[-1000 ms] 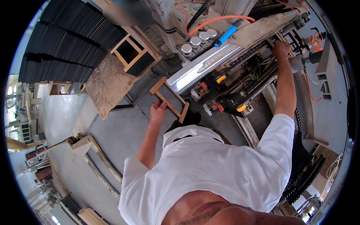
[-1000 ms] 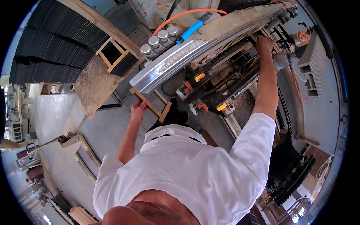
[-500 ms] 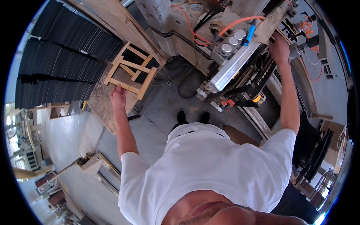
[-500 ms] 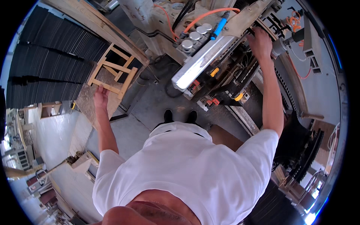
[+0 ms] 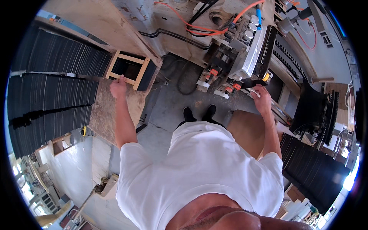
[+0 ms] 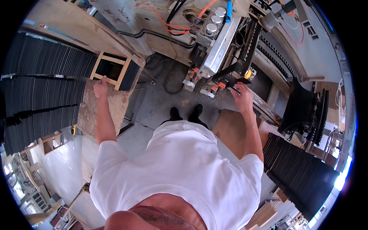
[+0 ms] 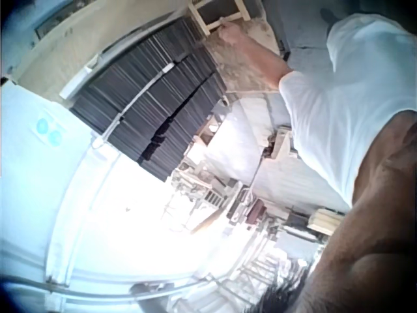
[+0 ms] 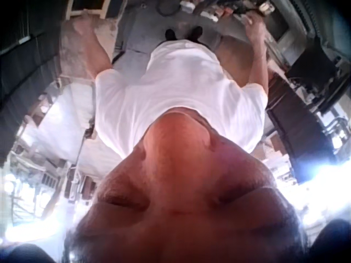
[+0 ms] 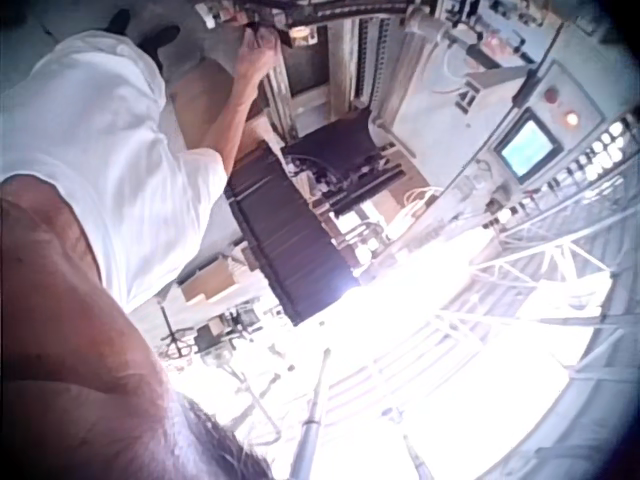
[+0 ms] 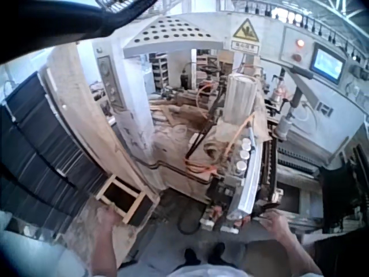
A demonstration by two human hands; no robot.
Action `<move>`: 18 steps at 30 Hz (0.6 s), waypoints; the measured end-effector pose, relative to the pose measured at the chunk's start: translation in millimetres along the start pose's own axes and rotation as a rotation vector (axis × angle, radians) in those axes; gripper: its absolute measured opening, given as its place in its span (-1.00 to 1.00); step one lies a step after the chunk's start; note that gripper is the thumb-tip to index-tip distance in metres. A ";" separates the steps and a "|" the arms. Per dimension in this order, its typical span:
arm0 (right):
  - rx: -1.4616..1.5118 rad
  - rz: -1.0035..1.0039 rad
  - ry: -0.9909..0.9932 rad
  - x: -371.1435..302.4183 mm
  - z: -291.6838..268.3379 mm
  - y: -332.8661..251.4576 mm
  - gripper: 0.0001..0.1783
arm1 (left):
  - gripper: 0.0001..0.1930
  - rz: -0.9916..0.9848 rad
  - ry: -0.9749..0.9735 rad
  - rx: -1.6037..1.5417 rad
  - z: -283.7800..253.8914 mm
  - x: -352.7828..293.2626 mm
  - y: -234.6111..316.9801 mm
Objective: The person repeatedly places small wooden frames onto a machine, presses a button to activate it, and then removes the frames. This cycle is performed multiple times in a workshop setting.
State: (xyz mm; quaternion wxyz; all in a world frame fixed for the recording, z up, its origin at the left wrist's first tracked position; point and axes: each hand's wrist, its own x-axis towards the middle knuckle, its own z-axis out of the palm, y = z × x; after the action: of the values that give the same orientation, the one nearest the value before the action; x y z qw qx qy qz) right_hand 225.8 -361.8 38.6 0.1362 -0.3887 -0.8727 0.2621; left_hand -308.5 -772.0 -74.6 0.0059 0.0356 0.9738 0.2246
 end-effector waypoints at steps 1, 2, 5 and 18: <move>0.019 0.035 0.020 -12.6 3.1 11.2 -0.71 | -0.47 0.092 0.014 -0.008 -7.2 -17.8 30.2; 0.049 0.064 0.038 -19.6 5.3 19.1 -0.71 | -0.48 0.170 0.043 -0.014 -13.5 -35.4 53.1; 0.131 0.114 0.048 -32.1 7.7 26.9 -0.72 | -0.50 0.656 0.160 0.078 -2.1 -71.3 71.1; -0.126 0.086 0.111 -95.5 -76.9 52.8 -0.69 | -0.49 0.665 0.136 0.058 11.9 -98.6 109.5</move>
State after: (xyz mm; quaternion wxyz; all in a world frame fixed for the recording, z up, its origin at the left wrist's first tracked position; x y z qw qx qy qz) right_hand 354.8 -376.8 69.1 0.1485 -0.4475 -0.8611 0.1903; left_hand -202.6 -675.7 -37.8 -0.1335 0.3363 0.9131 0.1881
